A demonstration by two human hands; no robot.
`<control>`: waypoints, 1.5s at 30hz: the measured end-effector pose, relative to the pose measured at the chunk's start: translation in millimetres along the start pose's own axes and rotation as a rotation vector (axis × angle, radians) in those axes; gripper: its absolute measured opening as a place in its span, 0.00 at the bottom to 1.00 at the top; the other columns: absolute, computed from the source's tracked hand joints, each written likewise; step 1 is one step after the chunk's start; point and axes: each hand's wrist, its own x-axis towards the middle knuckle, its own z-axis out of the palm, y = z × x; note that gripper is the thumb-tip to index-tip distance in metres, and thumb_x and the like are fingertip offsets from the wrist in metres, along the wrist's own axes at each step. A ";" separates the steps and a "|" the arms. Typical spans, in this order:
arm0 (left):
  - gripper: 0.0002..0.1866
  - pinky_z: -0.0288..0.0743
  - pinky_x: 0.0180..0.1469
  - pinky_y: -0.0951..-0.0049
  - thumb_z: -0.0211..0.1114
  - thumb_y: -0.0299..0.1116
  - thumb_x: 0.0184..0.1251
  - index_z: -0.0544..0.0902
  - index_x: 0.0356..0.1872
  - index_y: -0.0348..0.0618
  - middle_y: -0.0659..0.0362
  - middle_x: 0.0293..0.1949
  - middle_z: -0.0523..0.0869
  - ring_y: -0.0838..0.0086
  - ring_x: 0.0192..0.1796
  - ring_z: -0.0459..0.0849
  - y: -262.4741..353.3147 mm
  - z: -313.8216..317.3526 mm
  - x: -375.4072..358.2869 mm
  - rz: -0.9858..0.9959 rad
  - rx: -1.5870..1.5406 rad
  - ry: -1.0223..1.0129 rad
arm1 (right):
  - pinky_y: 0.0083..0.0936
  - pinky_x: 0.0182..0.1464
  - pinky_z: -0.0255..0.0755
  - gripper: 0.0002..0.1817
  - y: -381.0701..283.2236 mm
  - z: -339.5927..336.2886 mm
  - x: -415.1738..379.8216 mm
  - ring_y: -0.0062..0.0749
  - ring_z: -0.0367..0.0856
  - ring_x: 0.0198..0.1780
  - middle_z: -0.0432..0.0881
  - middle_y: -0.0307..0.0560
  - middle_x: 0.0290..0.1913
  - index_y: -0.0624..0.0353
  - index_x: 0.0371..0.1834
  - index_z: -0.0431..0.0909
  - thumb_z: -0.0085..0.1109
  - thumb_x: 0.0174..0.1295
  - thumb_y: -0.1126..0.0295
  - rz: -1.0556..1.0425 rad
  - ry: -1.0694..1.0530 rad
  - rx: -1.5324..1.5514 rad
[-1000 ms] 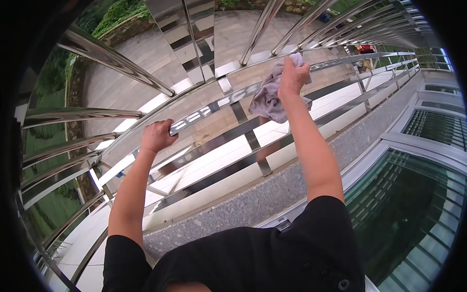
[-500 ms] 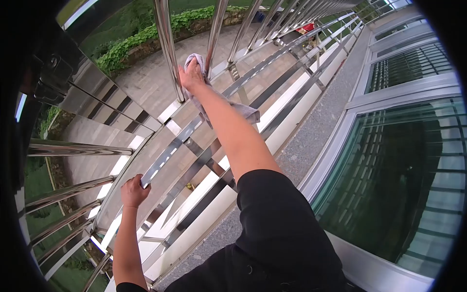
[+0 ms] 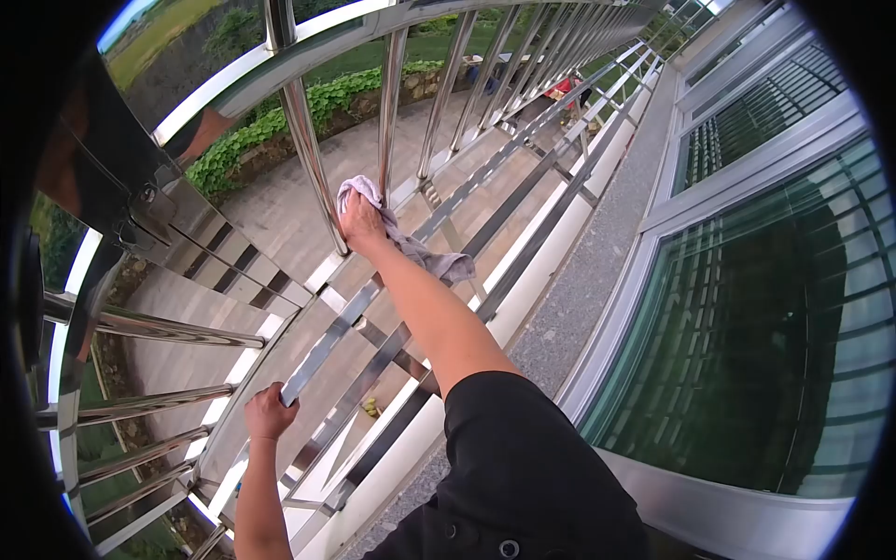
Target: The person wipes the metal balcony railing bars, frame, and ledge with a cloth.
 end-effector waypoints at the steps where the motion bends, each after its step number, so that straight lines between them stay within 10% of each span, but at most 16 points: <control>1: 0.12 0.77 0.29 0.60 0.68 0.41 0.42 0.80 0.30 0.52 0.57 0.21 0.83 0.60 0.27 0.84 0.3 -0.8 -0.8 0.014 0.001 0.009 | 0.45 0.65 0.60 0.33 -2.5 -5.5 -7.8 0.63 0.64 0.64 0.67 0.70 0.60 0.69 0.66 0.56 0.51 0.62 0.61 -0.009 -0.025 0.001; 4: 0.13 0.78 0.30 0.60 0.68 0.41 0.42 0.80 0.31 0.52 0.57 0.22 0.83 0.60 0.27 0.84 0.8 -1.4 1.2 0.027 0.014 0.023 | 0.47 0.64 0.61 0.30 8.9 3.1 -37.5 0.53 0.66 0.64 0.68 0.64 0.61 0.66 0.66 0.60 0.49 0.60 0.66 -0.277 0.210 -0.481; 13: 0.15 0.78 0.31 0.60 0.69 0.42 0.44 0.82 0.34 0.50 0.59 0.23 0.84 0.60 0.27 0.84 -1.0 -0.4 -0.3 0.020 0.032 0.000 | 0.52 0.47 0.67 0.30 -18.8 -50.9 -51.9 0.40 0.73 0.57 0.72 0.49 0.59 0.61 0.67 0.61 0.51 0.60 0.66 -0.186 -0.300 -0.785; 18: 0.14 0.77 0.30 0.59 0.68 0.41 0.43 0.80 0.33 0.51 0.58 0.22 0.83 0.60 0.27 0.84 -2.9 2.5 -0.5 0.026 0.013 0.014 | 0.38 0.15 0.67 0.22 -21.0 -30.1 -24.3 0.31 0.81 0.43 0.79 0.39 0.46 0.53 0.57 0.74 0.57 0.58 0.65 -0.217 -0.330 -1.090; 22: 0.13 0.77 0.29 0.59 0.68 0.41 0.43 0.80 0.31 0.52 0.58 0.22 0.83 0.60 0.27 0.84 0.0 -1.5 -0.9 0.035 0.009 0.019 | 0.36 0.14 0.66 0.09 -20.6 -1.4 3.1 0.31 0.83 0.31 0.82 0.32 0.34 0.49 0.39 0.84 0.58 0.57 0.66 -0.214 -0.516 -1.139; 36: 0.13 0.78 0.32 0.59 0.68 0.43 0.42 0.80 0.30 0.50 0.57 0.25 0.85 0.59 0.30 0.85 2.4 -5.9 -0.4 0.016 0.002 -0.017 | 0.33 0.23 0.76 0.14 18.8 16.4 -29.1 0.38 0.80 0.34 0.79 0.51 0.31 0.66 0.39 0.76 0.55 0.51 0.70 -0.395 0.118 -0.886; 45: 0.13 0.78 0.33 0.59 0.67 0.43 0.44 0.81 0.31 0.50 0.58 0.25 0.85 0.60 0.32 0.85 2.6 -5.9 -0.8 -0.013 0.011 -0.059 | 0.29 0.28 0.79 0.14 -2.0 5.0 -43.4 0.36 0.84 0.36 0.82 0.50 0.35 0.64 0.43 0.75 0.53 0.55 0.70 -0.216 0.103 -0.936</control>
